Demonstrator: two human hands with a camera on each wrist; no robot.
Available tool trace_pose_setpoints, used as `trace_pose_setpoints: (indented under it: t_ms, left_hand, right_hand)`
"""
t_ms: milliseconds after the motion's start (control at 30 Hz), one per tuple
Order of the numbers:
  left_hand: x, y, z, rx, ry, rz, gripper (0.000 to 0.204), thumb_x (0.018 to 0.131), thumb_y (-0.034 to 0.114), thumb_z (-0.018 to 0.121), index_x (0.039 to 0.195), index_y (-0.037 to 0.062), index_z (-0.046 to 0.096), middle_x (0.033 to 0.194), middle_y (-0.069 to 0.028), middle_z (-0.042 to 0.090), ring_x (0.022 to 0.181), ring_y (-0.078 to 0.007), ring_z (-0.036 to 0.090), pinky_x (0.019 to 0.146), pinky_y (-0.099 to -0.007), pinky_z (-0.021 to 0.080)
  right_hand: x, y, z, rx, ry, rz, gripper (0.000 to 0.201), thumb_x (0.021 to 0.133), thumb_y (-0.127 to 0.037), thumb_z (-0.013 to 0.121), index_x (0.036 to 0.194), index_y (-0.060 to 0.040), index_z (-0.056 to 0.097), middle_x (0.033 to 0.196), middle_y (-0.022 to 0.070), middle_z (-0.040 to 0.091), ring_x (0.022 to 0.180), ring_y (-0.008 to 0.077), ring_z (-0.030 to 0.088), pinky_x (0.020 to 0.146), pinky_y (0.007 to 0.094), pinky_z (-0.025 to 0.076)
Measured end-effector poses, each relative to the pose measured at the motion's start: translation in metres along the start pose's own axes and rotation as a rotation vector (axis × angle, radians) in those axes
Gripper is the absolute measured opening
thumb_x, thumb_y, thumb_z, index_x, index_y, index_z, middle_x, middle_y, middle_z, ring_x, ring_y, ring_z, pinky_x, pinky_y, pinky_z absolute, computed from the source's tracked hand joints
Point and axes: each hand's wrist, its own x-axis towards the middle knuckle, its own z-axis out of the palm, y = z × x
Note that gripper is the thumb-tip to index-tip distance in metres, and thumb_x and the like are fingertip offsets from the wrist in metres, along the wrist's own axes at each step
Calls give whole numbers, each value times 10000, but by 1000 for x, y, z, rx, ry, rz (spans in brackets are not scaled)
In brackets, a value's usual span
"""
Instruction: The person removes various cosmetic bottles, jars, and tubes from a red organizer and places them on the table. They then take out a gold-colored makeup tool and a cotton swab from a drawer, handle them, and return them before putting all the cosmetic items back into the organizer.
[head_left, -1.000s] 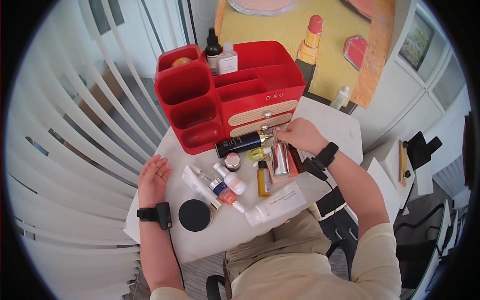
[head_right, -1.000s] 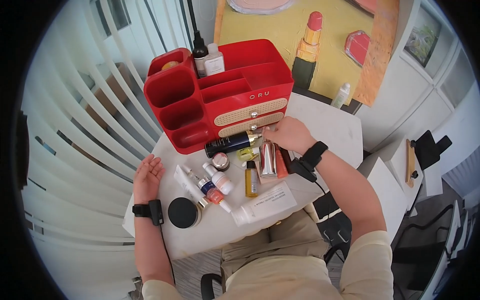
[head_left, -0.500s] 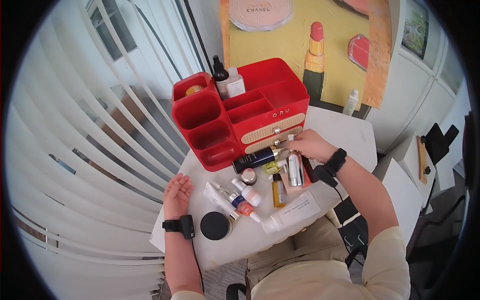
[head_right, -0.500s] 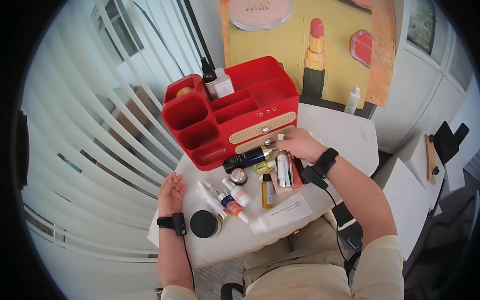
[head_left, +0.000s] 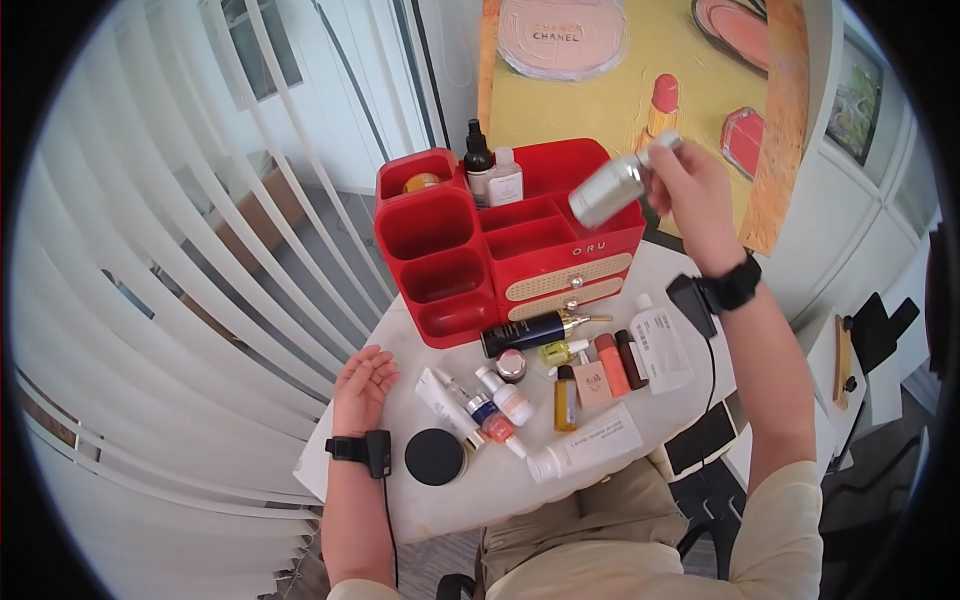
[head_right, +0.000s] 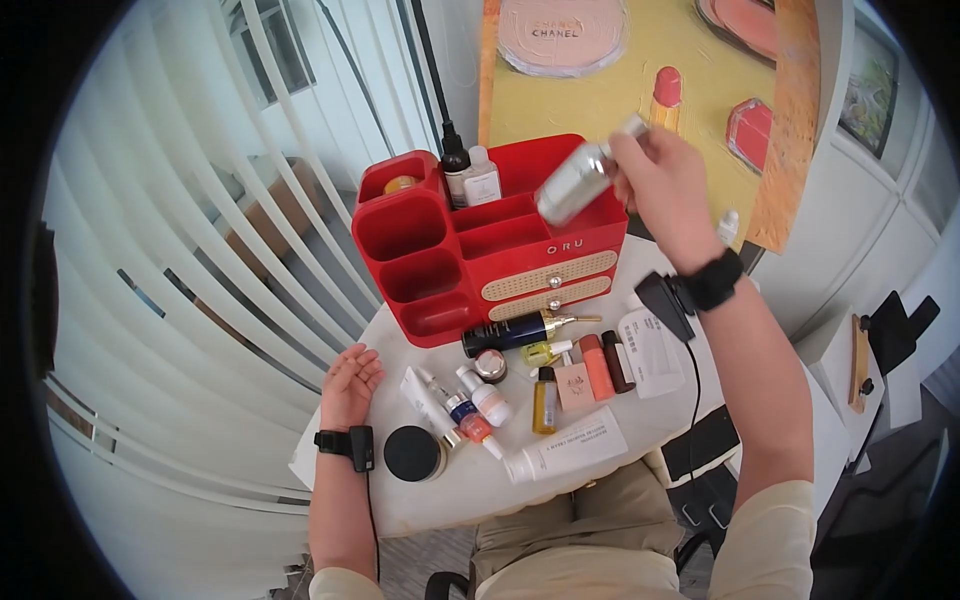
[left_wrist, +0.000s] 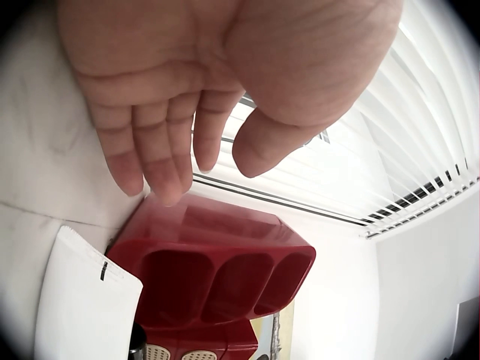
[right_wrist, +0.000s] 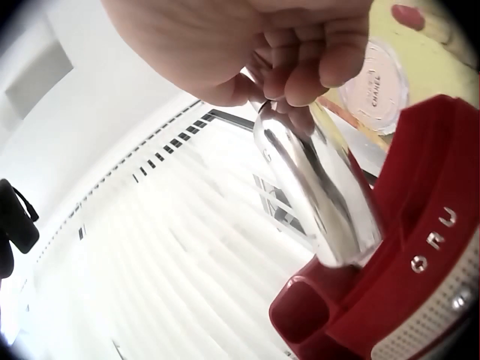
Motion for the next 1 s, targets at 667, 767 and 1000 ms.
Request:
trace_pose_setpoints:
  t_ms: [667,767,1000]
  left_hand:
    - [1,3,4,1,32,-47,258,965,111,543,1187,-17,566,1068,-151,667,921,-221,662,855,-351,541]
    - [0,3,4,10,30,-48,256,966,113,540,1184,-17,569,1067,-148,668,928,-223,661,863,-351,537]
    - [3,0,-1,30,10,-28,268,981,130,514,1203,-14,557,1087,-149,663,933,-229,660,854,-355,543]
  right_hand:
    - [102,65,130,-351,-387,-118,312,914,-265,582,981,31,656,826,117,677,773,199,643,703,334,516]
    - [100,60,130,-160,-380,119,288,935,-214,535,1051,22,651,866,87,673,771,164,626,664,308,526]
    - [90,69,109,-225,-332,33,340,929,-121,477,1209,18,609,883,88,674,756,154,620,652,278,523]
